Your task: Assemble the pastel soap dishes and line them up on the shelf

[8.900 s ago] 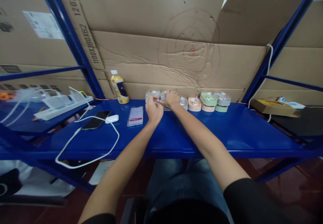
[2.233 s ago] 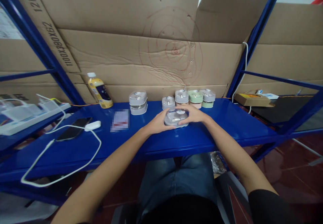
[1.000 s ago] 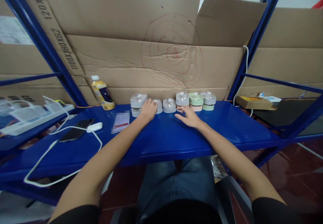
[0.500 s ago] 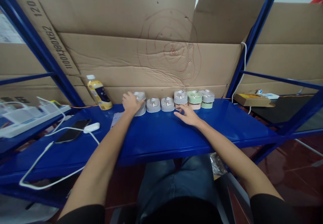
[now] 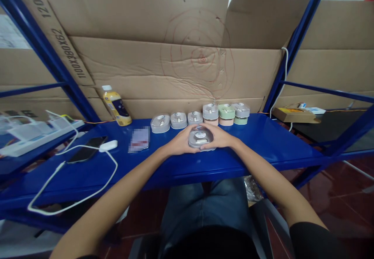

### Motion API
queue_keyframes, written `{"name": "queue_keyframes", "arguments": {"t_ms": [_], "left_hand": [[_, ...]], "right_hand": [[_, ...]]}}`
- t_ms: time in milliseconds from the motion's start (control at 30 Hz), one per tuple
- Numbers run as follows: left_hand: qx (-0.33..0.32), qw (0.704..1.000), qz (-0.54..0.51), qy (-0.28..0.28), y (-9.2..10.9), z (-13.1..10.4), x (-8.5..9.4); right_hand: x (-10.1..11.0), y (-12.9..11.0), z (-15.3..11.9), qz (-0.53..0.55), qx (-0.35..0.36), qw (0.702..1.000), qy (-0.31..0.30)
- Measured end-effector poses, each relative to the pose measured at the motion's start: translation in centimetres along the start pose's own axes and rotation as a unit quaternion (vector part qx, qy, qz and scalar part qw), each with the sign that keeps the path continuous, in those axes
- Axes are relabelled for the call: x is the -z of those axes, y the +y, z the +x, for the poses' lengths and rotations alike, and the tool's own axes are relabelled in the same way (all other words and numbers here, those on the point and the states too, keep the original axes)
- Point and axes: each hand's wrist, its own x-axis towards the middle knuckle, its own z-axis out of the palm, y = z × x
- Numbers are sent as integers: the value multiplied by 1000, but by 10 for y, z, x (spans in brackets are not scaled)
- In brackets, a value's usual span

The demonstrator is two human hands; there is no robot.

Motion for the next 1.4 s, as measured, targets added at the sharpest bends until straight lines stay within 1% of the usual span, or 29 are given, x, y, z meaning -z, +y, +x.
{"name": "queue_keyframes", "arguments": {"t_ms": [67,167,267,367,433,500,567,600,667,733,767,800,833,867,967,1033,1067,1133,1200,1233,1300,1400], "left_hand": [[8,1000,-24,-1,-3,-2,-2],[32,999,-27,2,-9,-6,-2],[24,1000,2,2,-10,-10,0],[-12,998,60,-33,-6,-13,1],[-17,995,89,-51,-3,-14,0],[-13,994,98,-45,-2,-13,-1],[-11,996,92,-17,-5,-11,0],[-4,996,88,8,-8,-10,1],[25,993,80,87,-13,-8,5],[65,979,80,177,-19,-8,10],[80,971,83,210,-20,-8,12],[88,966,87,228,-21,-9,14],[88,966,92,226,-20,-10,15],[80,971,96,205,-19,-11,15],[37,990,105,90,-8,-15,11],[19,993,113,33,1,-16,5],[16,993,116,17,4,-16,1],[24,994,110,5,8,-14,-6],[39,995,89,14,7,-13,-11],[46,996,72,23,5,-12,-13],[59,997,34,44,0,-11,-17],[70,995,-6,67,-5,-10,-20]], "right_hand": [[-3,-3,0,3,-8,1000,-6],[2,-1,0,15,-25,999,30],[18,9,-3,45,-66,992,94],[34,22,-5,53,-109,977,175],[41,29,-5,53,-133,964,223],[42,32,-5,53,-151,954,252],[41,33,-4,51,-159,950,263],[40,33,-3,51,-159,950,266],[39,32,-3,51,-155,947,276],[39,33,-3,48,-146,944,293],[40,34,-3,47,-142,942,301],[40,34,-3,46,-138,940,308],[41,35,-3,45,-136,939,313],[41,35,-3,45,-134,939,313],[41,32,-4,39,-118,951,284],[39,27,-5,46,-94,967,234],[37,25,-5,53,-79,975,200],[33,20,-5,61,-46,989,129],[27,17,-4,61,-21,996,70],[25,16,-3,60,-13,997,49],[21,14,-1,59,-5,998,26],[19,13,1,35,8,999,13]]}}
